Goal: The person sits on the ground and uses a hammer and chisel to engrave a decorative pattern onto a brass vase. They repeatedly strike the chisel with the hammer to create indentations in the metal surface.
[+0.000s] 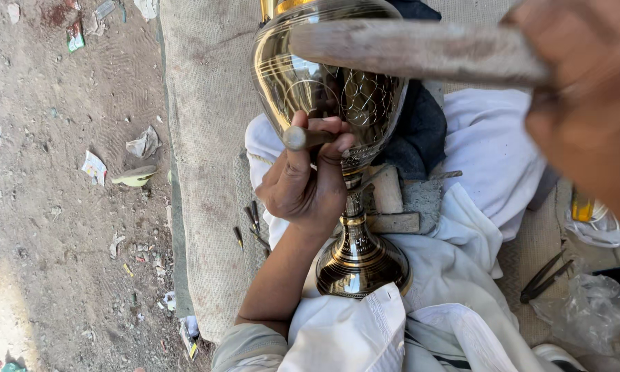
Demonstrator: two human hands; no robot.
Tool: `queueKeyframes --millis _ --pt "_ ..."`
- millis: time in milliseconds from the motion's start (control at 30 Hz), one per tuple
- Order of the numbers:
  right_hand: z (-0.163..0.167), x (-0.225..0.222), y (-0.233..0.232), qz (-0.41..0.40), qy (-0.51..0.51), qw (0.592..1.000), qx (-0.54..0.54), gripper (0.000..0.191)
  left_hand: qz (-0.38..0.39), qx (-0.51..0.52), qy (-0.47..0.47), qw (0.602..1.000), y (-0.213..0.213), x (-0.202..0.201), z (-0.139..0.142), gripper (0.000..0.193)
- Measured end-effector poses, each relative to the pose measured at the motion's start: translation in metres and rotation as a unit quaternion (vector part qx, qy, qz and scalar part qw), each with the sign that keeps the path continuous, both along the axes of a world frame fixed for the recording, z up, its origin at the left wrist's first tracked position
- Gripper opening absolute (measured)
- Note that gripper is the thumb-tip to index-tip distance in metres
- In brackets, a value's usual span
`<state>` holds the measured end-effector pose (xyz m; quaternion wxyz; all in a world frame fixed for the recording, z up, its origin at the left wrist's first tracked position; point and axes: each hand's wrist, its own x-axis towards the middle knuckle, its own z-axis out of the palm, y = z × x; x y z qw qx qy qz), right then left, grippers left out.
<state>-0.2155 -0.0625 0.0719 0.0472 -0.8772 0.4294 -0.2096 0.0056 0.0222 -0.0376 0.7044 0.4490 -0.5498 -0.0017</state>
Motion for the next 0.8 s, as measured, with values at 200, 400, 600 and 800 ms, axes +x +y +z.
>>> queueKeyframes --millis 200,400,600,800 --pt "-0.021 -0.033 -0.018 -0.022 -0.124 0.972 0.199 0.024 0.101 0.005 -0.044 0.994 0.004 0.002 -0.004 0.047" --pt "-0.076 -0.077 -0.025 -0.047 -0.176 0.956 0.231 0.023 0.132 0.049 -0.072 0.987 0.013 0.006 -0.01 0.038" --pt "-0.107 -0.095 -0.026 -0.069 -0.211 0.942 0.252 0.022 -0.008 0.059 -0.086 0.994 0.002 0.017 0.014 0.05" --pt "-0.129 -0.114 -0.015 -0.097 -0.246 0.926 0.268 0.021 -0.125 0.15 -0.228 0.954 0.001 0.032 0.067 0.063"
